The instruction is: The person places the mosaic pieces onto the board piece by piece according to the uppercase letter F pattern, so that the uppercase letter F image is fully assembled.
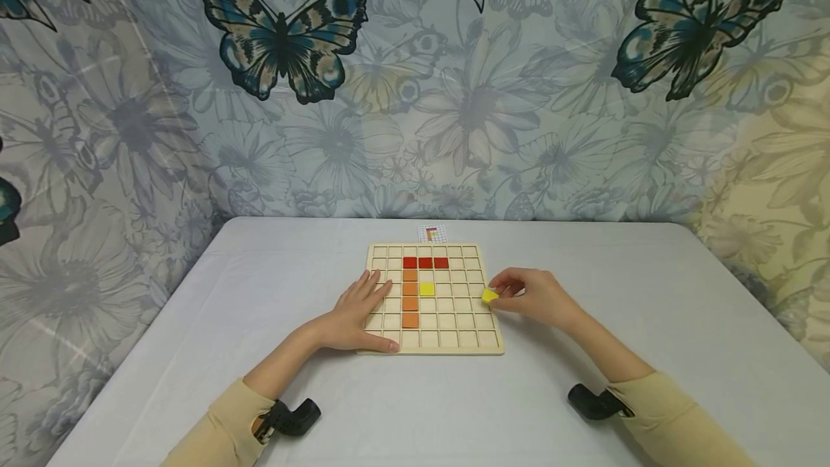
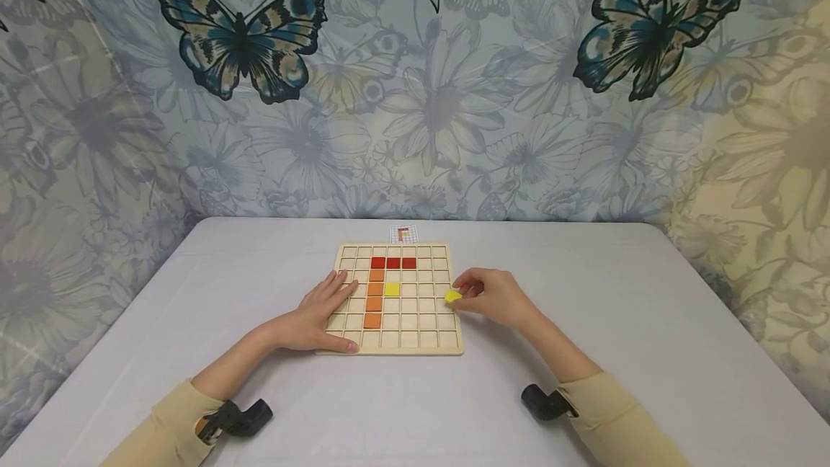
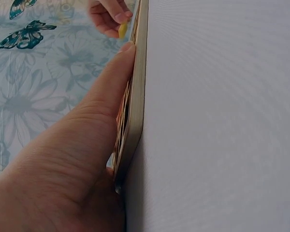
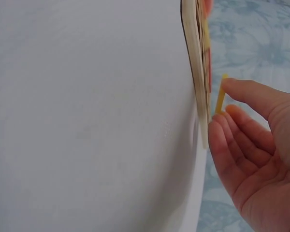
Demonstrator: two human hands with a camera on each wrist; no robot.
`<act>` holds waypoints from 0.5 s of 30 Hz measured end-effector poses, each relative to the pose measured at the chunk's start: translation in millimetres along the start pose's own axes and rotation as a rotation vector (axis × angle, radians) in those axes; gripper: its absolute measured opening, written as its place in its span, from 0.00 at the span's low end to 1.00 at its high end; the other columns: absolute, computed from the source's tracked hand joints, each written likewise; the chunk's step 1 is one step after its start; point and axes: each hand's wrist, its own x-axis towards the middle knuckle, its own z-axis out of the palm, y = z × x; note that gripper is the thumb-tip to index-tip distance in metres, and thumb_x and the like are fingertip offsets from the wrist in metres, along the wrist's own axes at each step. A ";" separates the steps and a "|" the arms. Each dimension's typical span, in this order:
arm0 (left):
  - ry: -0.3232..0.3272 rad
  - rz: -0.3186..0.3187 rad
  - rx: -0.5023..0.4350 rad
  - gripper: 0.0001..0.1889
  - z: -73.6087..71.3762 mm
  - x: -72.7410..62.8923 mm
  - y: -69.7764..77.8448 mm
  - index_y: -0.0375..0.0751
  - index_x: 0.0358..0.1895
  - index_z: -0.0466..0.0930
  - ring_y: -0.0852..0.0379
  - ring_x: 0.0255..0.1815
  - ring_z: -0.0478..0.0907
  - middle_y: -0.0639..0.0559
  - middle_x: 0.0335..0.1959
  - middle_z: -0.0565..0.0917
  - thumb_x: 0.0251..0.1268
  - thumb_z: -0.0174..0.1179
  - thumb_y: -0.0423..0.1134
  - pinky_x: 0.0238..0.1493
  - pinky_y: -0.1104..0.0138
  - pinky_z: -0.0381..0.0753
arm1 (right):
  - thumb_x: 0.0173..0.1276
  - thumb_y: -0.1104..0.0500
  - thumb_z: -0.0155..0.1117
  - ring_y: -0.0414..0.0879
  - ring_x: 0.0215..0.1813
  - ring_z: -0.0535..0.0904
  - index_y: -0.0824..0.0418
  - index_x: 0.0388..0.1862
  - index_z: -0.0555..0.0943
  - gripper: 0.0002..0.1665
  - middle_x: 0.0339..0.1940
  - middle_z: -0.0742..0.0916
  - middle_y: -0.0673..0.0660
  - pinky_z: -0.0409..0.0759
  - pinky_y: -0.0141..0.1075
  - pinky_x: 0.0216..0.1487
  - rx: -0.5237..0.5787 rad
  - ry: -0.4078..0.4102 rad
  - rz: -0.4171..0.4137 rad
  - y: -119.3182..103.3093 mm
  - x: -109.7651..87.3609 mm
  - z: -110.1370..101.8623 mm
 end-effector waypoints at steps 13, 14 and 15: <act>0.000 -0.005 -0.001 0.58 0.4 0.5 0.5 0.39 0.79 0.44 0.42 0.78 0.25 0.38 0.79 0.35 0.53 0.68 0.64 0.72 0.42 0.33 | 0.55 0.57 0.78 0.44 0.35 0.79 0.59 0.40 0.84 0.16 0.29 0.83 0.48 0.76 0.33 0.34 0.043 -0.007 0.027 -14.0 16.2 14.0; 0.000 -0.005 -0.001 0.58 0.4 0.5 0.6 0.39 0.79 0.44 0.42 0.78 0.25 0.38 0.79 0.35 0.53 0.68 0.63 0.72 0.42 0.33 | 0.55 0.57 0.78 0.43 0.35 0.79 0.59 0.41 0.84 0.16 0.29 0.83 0.48 0.76 0.33 0.35 0.043 -0.008 0.020 -14.5 17.6 15.2; 0.000 -0.004 -0.002 0.58 0.3 0.5 0.7 0.39 0.79 0.44 0.42 0.78 0.25 0.38 0.79 0.35 0.53 0.68 0.63 0.72 0.42 0.33 | 0.55 0.57 0.77 0.43 0.35 0.79 0.59 0.41 0.84 0.16 0.29 0.83 0.48 0.77 0.33 0.35 0.048 -0.010 0.011 -15.1 19.2 16.4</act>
